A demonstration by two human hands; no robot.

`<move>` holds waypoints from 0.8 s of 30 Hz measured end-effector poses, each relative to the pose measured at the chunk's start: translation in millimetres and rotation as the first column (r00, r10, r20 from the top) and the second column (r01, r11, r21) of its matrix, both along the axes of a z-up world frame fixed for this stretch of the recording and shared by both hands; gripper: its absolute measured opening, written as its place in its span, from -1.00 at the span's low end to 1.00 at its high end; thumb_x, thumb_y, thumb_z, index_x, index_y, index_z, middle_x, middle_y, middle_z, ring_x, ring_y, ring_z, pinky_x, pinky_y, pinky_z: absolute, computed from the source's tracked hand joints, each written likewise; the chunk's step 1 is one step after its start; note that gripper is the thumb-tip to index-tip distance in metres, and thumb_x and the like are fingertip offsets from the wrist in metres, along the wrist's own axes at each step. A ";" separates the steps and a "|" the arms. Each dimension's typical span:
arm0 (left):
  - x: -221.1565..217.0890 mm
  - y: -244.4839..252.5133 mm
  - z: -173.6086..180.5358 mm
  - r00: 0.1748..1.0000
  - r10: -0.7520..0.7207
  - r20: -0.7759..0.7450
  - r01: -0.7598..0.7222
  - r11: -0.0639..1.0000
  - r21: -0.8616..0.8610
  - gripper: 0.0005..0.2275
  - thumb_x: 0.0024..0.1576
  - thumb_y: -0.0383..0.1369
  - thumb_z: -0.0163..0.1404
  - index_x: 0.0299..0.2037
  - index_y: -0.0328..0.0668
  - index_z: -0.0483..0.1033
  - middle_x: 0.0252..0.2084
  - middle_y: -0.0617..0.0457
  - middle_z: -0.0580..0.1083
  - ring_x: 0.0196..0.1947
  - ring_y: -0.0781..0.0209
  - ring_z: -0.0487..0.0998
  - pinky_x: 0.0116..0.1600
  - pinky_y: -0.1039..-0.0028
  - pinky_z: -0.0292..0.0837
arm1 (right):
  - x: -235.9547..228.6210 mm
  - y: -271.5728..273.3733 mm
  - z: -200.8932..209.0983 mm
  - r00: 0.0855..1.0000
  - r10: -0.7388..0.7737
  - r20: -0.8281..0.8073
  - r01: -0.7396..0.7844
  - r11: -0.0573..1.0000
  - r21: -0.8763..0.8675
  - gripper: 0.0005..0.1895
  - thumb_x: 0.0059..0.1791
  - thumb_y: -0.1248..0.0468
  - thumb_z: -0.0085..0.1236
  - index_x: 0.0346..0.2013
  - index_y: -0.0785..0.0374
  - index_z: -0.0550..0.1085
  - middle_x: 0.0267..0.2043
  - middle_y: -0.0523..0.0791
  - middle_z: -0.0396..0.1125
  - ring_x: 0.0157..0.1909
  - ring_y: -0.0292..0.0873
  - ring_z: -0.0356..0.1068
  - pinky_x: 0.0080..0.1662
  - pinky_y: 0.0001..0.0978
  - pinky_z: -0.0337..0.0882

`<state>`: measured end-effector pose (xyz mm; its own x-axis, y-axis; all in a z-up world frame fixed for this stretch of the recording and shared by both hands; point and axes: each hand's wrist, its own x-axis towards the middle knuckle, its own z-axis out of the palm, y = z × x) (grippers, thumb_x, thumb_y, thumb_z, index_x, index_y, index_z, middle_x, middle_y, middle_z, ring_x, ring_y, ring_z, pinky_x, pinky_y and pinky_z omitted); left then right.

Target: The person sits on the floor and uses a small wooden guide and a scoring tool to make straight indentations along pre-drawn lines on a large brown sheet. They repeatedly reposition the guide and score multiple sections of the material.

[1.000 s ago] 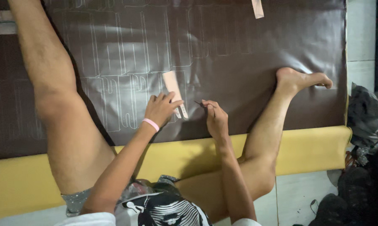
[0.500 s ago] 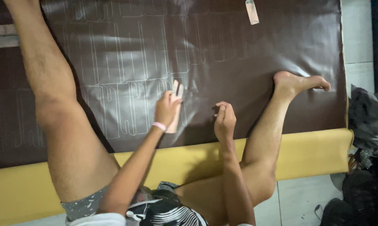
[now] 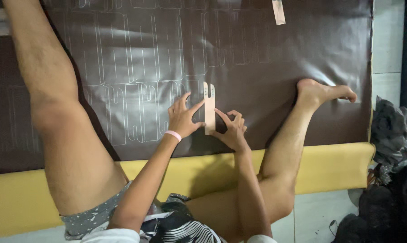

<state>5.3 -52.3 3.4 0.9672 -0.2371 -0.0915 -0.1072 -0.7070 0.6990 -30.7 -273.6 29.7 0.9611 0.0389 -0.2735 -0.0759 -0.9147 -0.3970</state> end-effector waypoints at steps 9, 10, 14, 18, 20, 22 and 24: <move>7.7 9.1 4.9 0.994 -0.042 -0.102 0.035 0.997 -0.071 -0.20 -0.28 -0.18 0.41 0.29 0.38 0.41 0.45 0.01 0.04 0.33 -0.05 0.16 0.27 0.01 0.06 | 3.6 8.2 -0.9 0.999 0.003 -0.032 -0.003 1.000 -0.004 -0.10 -0.27 -0.09 0.50 0.33 -0.35 0.33 0.25 -0.01 0.04 0.24 0.18 0.07 0.19 0.14 0.15; 7.1 8.9 5.3 0.993 -0.042 -0.107 0.034 0.997 -0.073 -0.20 -0.28 -0.19 0.41 0.29 0.37 0.41 0.44 0.01 0.04 0.33 -0.05 0.15 0.27 0.02 0.06 | 4.0 7.7 -0.7 0.999 -0.001 -0.043 0.001 1.000 -0.009 -0.10 -0.27 -0.10 0.50 0.33 -0.36 0.33 0.25 -0.01 0.04 0.23 0.18 0.07 0.19 0.14 0.15; 8.9 7.8 8.0 0.993 -0.042 -0.113 0.035 0.997 -0.069 -0.20 -0.28 -0.19 0.41 0.29 0.36 0.41 0.43 0.02 0.03 0.33 -0.05 0.14 0.28 0.03 0.05 | 5.0 8.3 -1.0 0.999 0.007 -0.053 -0.009 0.999 -0.032 -0.12 -0.25 -0.12 0.48 0.34 -0.37 0.32 0.25 -0.03 0.04 0.22 0.16 0.06 0.18 0.13 0.14; 9.1 8.0 9.4 0.992 -0.047 -0.120 0.040 0.998 -0.056 -0.19 -0.29 -0.18 0.43 0.29 0.31 0.40 0.42 -0.01 0.01 0.34 -0.07 0.10 0.30 0.01 0.00 | 3.9 7.4 -1.6 0.998 0.022 -0.065 -0.025 0.999 -0.044 -0.12 -0.24 -0.13 0.47 0.34 -0.39 0.32 0.24 -0.03 0.04 0.20 0.13 0.06 0.17 0.11 0.13; 9.9 7.8 10.0 0.991 -0.044 -0.129 0.037 0.998 -0.056 -0.19 -0.28 -0.19 0.42 0.30 0.32 0.40 0.43 0.00 0.02 0.35 -0.05 0.11 0.30 0.03 0.01 | 4.8 6.6 -1.7 0.998 0.031 -0.050 -0.033 0.998 -0.044 -0.13 -0.24 -0.13 0.48 0.34 -0.38 0.33 0.23 -0.03 0.04 0.21 0.13 0.06 0.18 0.12 0.12; 10.0 7.9 10.6 0.989 -0.043 -0.141 0.035 0.998 -0.055 -0.19 -0.28 -0.20 0.42 0.30 0.32 0.40 0.44 0.01 0.02 0.35 -0.04 0.11 0.30 0.04 0.02 | 4.6 6.7 -1.3 0.998 0.026 -0.059 -0.028 0.999 -0.037 -0.13 -0.23 -0.13 0.47 0.34 -0.39 0.33 0.23 -0.04 0.05 0.21 0.12 0.06 0.17 0.11 0.13; 9.8 8.0 10.8 0.986 -0.042 -0.159 0.034 0.998 -0.054 -0.19 -0.28 -0.19 0.42 0.30 0.33 0.40 0.44 0.02 0.02 0.36 -0.04 0.11 0.30 0.05 0.02 | 4.3 7.0 -0.6 0.998 0.030 -0.058 -0.032 0.999 -0.034 -0.14 -0.24 -0.13 0.47 0.34 -0.40 0.33 0.23 -0.04 0.05 0.21 0.11 0.06 0.17 0.10 0.14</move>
<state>15.1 -44.4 14.2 0.9313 -0.2817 -0.2307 -0.0175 -0.6676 0.7443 -26.5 -266.7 29.1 0.9422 0.0579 -0.3299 -0.0689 -0.9303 -0.3602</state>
